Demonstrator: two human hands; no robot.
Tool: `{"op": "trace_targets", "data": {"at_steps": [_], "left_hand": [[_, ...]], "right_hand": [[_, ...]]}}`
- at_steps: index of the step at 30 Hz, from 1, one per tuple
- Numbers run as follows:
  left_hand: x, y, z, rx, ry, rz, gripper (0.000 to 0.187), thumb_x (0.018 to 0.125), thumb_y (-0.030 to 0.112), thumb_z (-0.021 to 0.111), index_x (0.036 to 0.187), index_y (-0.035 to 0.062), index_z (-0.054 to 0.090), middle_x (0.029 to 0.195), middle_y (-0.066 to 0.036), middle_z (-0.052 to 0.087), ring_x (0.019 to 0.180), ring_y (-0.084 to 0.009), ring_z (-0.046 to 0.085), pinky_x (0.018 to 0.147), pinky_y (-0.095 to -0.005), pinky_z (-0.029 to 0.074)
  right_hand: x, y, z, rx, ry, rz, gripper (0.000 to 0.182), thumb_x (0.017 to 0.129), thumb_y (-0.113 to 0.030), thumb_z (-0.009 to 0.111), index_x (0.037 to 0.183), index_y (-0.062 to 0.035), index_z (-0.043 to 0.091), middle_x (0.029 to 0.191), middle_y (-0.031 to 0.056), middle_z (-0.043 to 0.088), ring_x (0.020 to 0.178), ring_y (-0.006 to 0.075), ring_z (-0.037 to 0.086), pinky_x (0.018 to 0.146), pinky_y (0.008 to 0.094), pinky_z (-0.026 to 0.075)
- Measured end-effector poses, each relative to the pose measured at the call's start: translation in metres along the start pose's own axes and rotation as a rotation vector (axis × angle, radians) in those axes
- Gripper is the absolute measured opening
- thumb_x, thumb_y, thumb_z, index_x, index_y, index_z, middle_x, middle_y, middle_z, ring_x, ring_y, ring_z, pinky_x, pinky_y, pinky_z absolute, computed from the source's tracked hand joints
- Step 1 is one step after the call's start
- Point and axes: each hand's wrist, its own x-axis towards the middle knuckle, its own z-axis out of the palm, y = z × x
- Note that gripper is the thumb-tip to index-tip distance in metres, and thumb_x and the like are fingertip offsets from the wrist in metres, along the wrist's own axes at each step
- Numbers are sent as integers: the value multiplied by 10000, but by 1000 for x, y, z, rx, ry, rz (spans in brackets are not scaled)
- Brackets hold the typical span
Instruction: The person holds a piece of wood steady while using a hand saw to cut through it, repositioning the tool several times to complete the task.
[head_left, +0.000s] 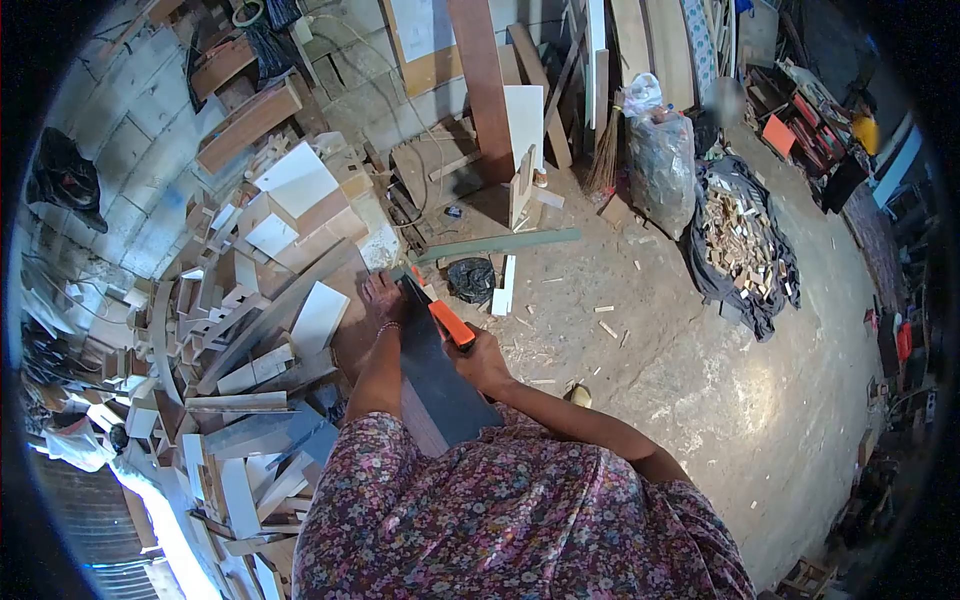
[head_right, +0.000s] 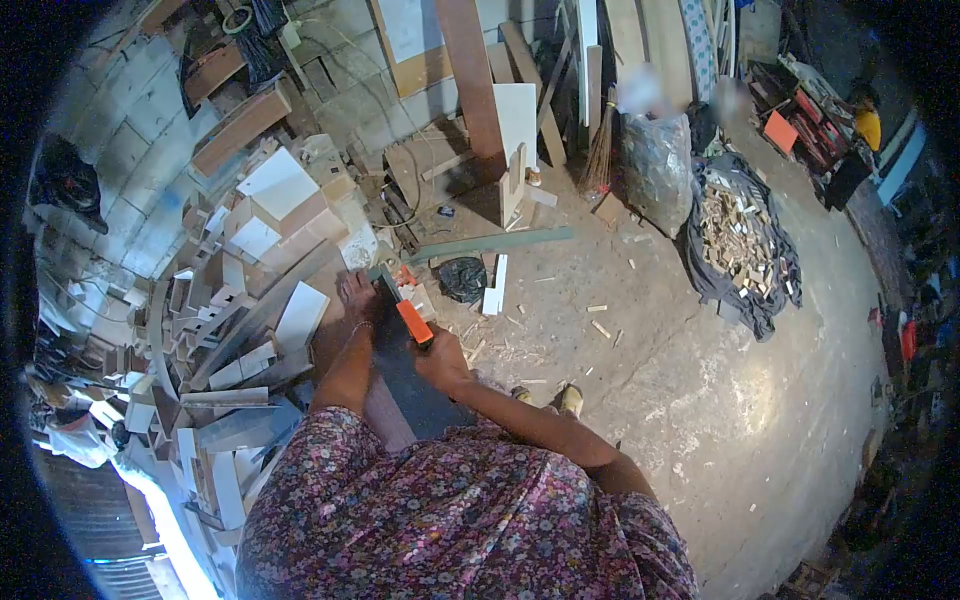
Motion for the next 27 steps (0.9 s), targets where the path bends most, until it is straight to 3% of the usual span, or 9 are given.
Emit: {"op": "trace_targets", "data": {"at_steps": [2,4,10,11,13,17,19,23,27], "left_hand": [[-2,-3,12,-1,-28,18,415,769,322,519,1091,62,476,1126,-156,440,1090,-320,406,925,-454,313],[-4,-10,31,162,106,-16,411,778,334,514,1114,99,475,1150,-121,440,1117,-284,394,929,-471,304],[-9,-11,27,191,356,99,397,763,327,521,1113,142,487,1117,-60,467,1087,-232,422,893,-482,323],[-8,-9,27,187,354,97,397,763,327,521,1113,142,487,1117,-60,467,1087,-232,422,893,-482,323],[-4,2,7,55,113,-64,419,733,356,537,1097,152,506,1061,-61,476,1035,-229,444,861,-470,339],[-3,6,-5,58,128,-95,396,714,367,547,1043,147,541,1032,-57,478,1000,-231,455,847,-469,344],[-4,6,-2,95,95,-147,379,713,358,548,1028,146,550,1050,-56,477,1015,-232,451,852,-472,342],[-6,7,-10,-23,73,-117,410,719,332,547,1072,122,523,1107,-65,462,1073,-257,420,878,-482,335],[-4,9,-17,-30,-3,-87,437,738,312,538,1116,97,494,1141,-84,451,1095,-279,403,913,-493,309]], "right_hand": [[0,2,-1,23,4,4,202,722,-123,603,846,22,535,707,243,566,758,406,566,620,394,452],[2,10,0,-52,28,-6,215,745,-146,607,855,31,556,683,177,580,639,219,593,605,321,451],[-1,5,4,22,-12,12,178,746,-121,616,831,24,557,670,144,578,593,183,556,584,316,446],[-7,1,2,17,-12,14,178,746,-121,616,831,24,557,670,144,578,593,183,556,584,316,446],[-23,-11,-4,-2,-27,-77,147,758,-108,607,814,19,557,667,96,571,569,158,529,564,302,439],[-40,-32,-30,134,-143,78,223,753,-118,605,904,32,537,694,129,585,635,182,569,596,319,449],[-39,-30,-31,73,-108,-14,196,766,-96,593,904,32,537,695,97,575,643,127,531,594,298,439],[-24,-17,-19,26,-138,72,181,768,-96,593,889,29,543,699,91,564,640,123,517,597,283,431],[11,15,12,66,-72,-14,170,767,-106,592,852,32,543,663,104,553,623,130,513,580,299,427]]}}
